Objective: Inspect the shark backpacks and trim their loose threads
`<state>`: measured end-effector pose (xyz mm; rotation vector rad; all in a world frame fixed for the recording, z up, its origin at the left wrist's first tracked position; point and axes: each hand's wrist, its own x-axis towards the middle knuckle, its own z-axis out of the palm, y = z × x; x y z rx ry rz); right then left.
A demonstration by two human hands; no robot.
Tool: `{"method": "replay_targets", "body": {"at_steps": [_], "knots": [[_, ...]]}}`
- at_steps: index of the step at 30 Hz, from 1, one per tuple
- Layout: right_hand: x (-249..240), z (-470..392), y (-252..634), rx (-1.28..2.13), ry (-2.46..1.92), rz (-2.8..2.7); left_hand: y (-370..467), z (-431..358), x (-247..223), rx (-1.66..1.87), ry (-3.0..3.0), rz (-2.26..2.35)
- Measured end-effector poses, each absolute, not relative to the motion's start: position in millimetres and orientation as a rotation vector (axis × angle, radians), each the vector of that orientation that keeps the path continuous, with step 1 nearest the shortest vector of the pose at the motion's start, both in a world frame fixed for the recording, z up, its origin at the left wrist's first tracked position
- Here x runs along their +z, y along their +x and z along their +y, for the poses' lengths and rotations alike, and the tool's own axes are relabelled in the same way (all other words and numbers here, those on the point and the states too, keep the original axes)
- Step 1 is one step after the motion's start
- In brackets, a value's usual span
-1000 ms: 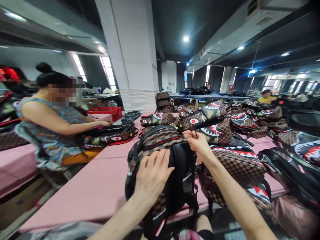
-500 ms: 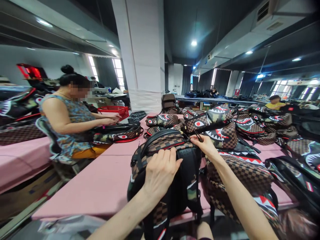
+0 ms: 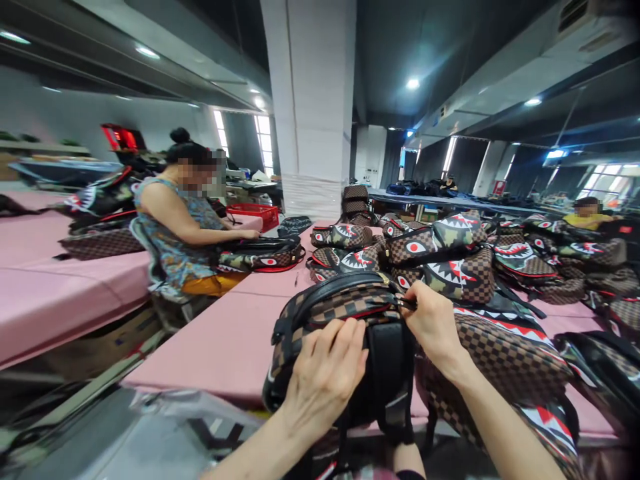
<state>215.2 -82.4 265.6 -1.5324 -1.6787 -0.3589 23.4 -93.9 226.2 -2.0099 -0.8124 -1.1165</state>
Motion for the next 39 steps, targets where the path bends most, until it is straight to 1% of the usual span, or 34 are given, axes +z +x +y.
{"method": "replay_targets", "body": {"at_steps": [2, 7, 10, 13, 16, 19, 21, 24, 29, 32, 35, 37, 39], "knots": [[270.2, -73.6, 212.9, -0.319, -1.544, -1.710, 21.2, -94.4, 225.3, -1.103, -2.017, -0.822], [290.5, -52.3, 209.5, 0.139, -1.208, -1.778, 13.2, -99.1, 221.6, -1.073, -2.067, -0.785], [298.5, -43.2, 198.7, 0.253, -1.129, -1.761, 10.2, -100.3, 222.5, -1.056, -2.116, -0.844], [294.8, -44.5, 184.1, 0.350, -1.051, -1.660, 5.2, -92.7, 232.5, -1.016, -2.207, -0.924], [283.5, -58.8, 175.2, 0.349, -0.979, -1.518, 0.2, -80.1, 252.8, -0.851, -2.374, -1.049], [278.4, -70.8, 178.1, 0.328, -0.941, -1.570, -1.8, -71.6, 275.3, -0.651, -2.593, -1.131], [283.0, -67.2, 184.6, 0.377, -0.961, -1.678, -1.6, -71.2, 284.5, -0.542, -2.678, -1.134], [298.9, -45.5, 190.7, 0.514, -1.014, -1.803, -0.6, -76.5, 284.1, -0.440, -2.685, -1.153], [321.5, -19.7, 170.7, 0.852, -0.976, -2.202, -1.9, -82.5, 266.0, -0.518, -2.616, -1.049], [318.9, -16.7, 154.0, 0.772, -0.964, -2.269, -2.9, -83.6, 255.3, -0.657, -2.529, -0.938], [306.7, -9.0, 145.7, 0.621, -1.127, -2.138, -4.5, -89.8, 245.1, -0.905, -2.410, -0.761], [298.1, -1.8, 143.7, 0.627, -1.195, -2.075, -7.7, -97.0, 242.4, -1.005, -2.429, -0.740], [292.0, 4.1, 142.9, 0.684, -1.196, -2.056, -13.0, -103.4, 247.3, -0.972, -2.584, -0.817]]}}
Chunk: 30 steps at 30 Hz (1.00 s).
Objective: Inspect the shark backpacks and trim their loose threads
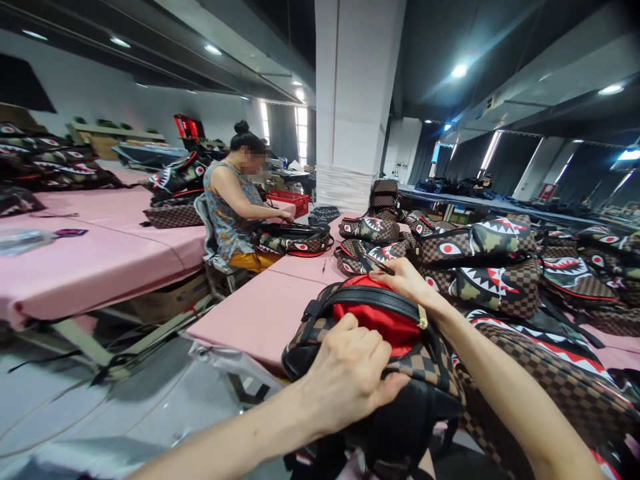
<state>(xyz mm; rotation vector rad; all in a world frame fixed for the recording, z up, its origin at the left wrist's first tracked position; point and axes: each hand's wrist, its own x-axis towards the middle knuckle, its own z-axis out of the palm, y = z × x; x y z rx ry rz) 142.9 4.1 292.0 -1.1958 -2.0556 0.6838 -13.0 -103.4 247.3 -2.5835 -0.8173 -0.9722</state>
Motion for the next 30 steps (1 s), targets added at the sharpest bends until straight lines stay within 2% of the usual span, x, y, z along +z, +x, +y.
{"method": "replay_targets", "body": {"at_steps": [4, 7, 9, 14, 19, 22, 26, 30], "knots": [[287.5, 9.6, 142.1, 0.723, -1.147, -2.052, -25.4, -96.7, 279.2, -0.478, -3.173, -1.025], [287.3, 10.8, 142.4, 0.751, -1.117, -2.055, -27.9, -72.6, 301.2, 0.054, -3.602, -0.971], [287.2, 11.6, 142.9, 0.801, -1.086, -2.054, -23.5, -55.2, 306.3, 0.223, -3.803, -0.897], [290.6, 18.7, 151.3, 0.919, -1.033, -1.986, -4.1, -30.0, 301.2, 0.191, -3.938, -0.955], [302.3, 4.8, 191.4, 0.567, -1.114, -1.505, -2.1, -12.2, 304.6, -0.196, -3.654, -1.086], [299.3, -39.4, 221.9, 0.480, -1.125, -1.473, -2.3, 2.9, 304.4, -0.335, -3.625, -1.108], [273.7, -101.7, 248.3, 0.780, -1.260, -1.607, 14.3, 16.0, 299.7, -0.493, -3.667, -1.203], [249.6, -110.1, 240.4, 0.853, -1.373, -1.449, 35.2, 17.3, 297.8, -0.593, -3.744, -1.500]]}}
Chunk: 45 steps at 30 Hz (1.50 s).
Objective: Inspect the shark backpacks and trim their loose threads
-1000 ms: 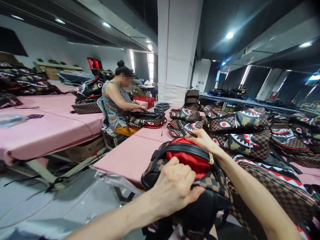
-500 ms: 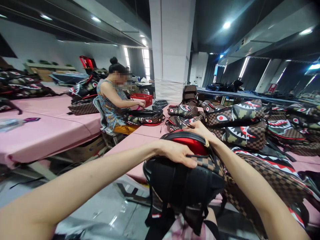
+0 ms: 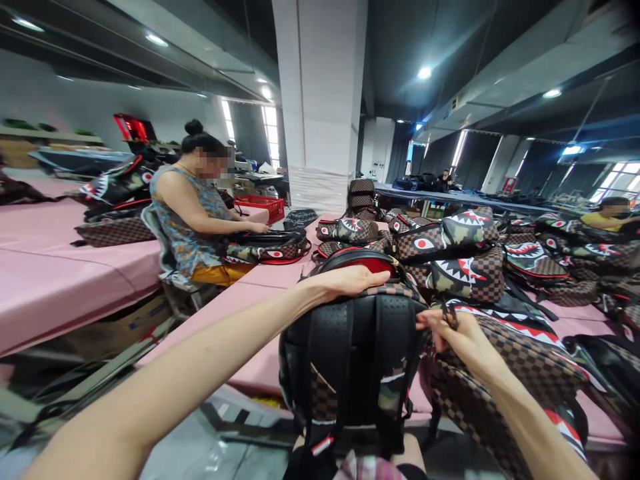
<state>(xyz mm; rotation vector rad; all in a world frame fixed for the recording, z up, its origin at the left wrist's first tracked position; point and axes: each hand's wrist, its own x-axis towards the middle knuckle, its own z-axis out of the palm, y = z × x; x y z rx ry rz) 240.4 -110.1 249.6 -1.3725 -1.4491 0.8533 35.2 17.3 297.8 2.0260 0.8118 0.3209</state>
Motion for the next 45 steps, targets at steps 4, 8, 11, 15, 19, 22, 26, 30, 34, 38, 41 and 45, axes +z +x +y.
{"method": "replay_targets", "body": {"at_steps": [4, 8, 11, 15, 19, 22, 26, 30, 34, 38, 41, 45], "knots": [[243.6, -85.7, 203.4, 1.079, -1.126, -1.238, 33.7, 15.7, 299.8, 0.336, 1.933, 0.855], [234.9, -67.1, 190.4, 1.367, -0.897, -1.124, 19.7, 9.6, 300.2, 0.413, 1.930, 0.888], [224.4, -58.5, 201.0, 1.491, -0.859, -1.152, 16.7, 2.4, 298.1, 0.429, 1.873, 0.859], [221.3, -60.4, 208.5, 1.420, -0.844, -1.269, 19.5, -3.0, 297.3, 0.405, 1.835, 0.847], [229.8, -68.6, 207.2, 1.186, -0.986, -1.412, 16.8, -5.9, 301.6, 0.495, 2.015, 0.847], [235.0, -71.2, 207.8, 0.949, -1.140, -1.606, 12.0, -10.7, 304.7, 0.593, 2.240, 0.843], [240.8, -77.1, 211.3, 0.596, -1.271, -1.844, 10.3, -12.8, 302.0, 0.545, 2.116, 0.861], [256.2, -91.8, 221.5, -0.022, -1.548, -1.939, 14.6, -2.5, 293.7, 0.378, 1.678, 0.864], [278.4, -93.9, 229.1, -0.351, -1.464, -1.977, 14.9, 8.4, 289.0, 0.332, 1.638, 0.810], [293.4, -73.7, 227.8, -0.242, -1.263, -2.199, 13.0, 11.5, 288.6, 0.336, 1.664, 0.788], [300.3, -56.2, 226.2, -0.227, -1.101, -2.246, 13.2, 10.6, 289.9, 0.342, 1.669, 0.791], [307.5, -42.0, 225.4, -0.273, -0.956, -2.332, 14.0, 10.3, 291.1, 0.356, 1.679, 0.821]]}}
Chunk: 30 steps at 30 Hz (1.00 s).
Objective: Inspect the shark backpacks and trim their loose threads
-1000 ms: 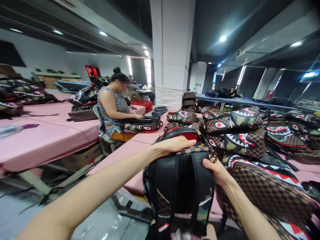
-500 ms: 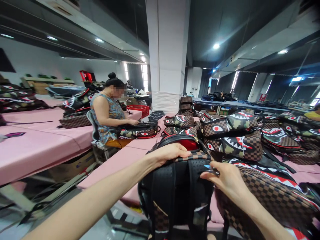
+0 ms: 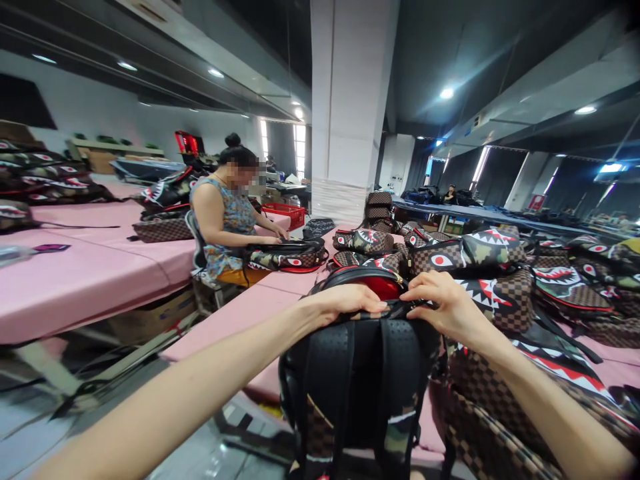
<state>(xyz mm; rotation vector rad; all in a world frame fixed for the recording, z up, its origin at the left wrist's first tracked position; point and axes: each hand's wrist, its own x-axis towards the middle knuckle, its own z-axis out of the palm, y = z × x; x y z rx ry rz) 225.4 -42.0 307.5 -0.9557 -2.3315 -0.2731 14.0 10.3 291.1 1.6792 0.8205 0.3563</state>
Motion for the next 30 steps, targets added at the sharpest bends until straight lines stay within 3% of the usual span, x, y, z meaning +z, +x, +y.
{"method": "replay_targets", "body": {"at_steps": [19, 30], "knots": [[328.3, -22.8, 218.2, -0.198, -0.822, -2.590, 12.6, 9.1, 291.2, 0.362, 1.659, 0.800], [330.1, -25.2, 221.4, 0.223, -0.853, -2.497, 12.5, 4.4, 295.2, 0.372, 1.626, 0.784]]}}
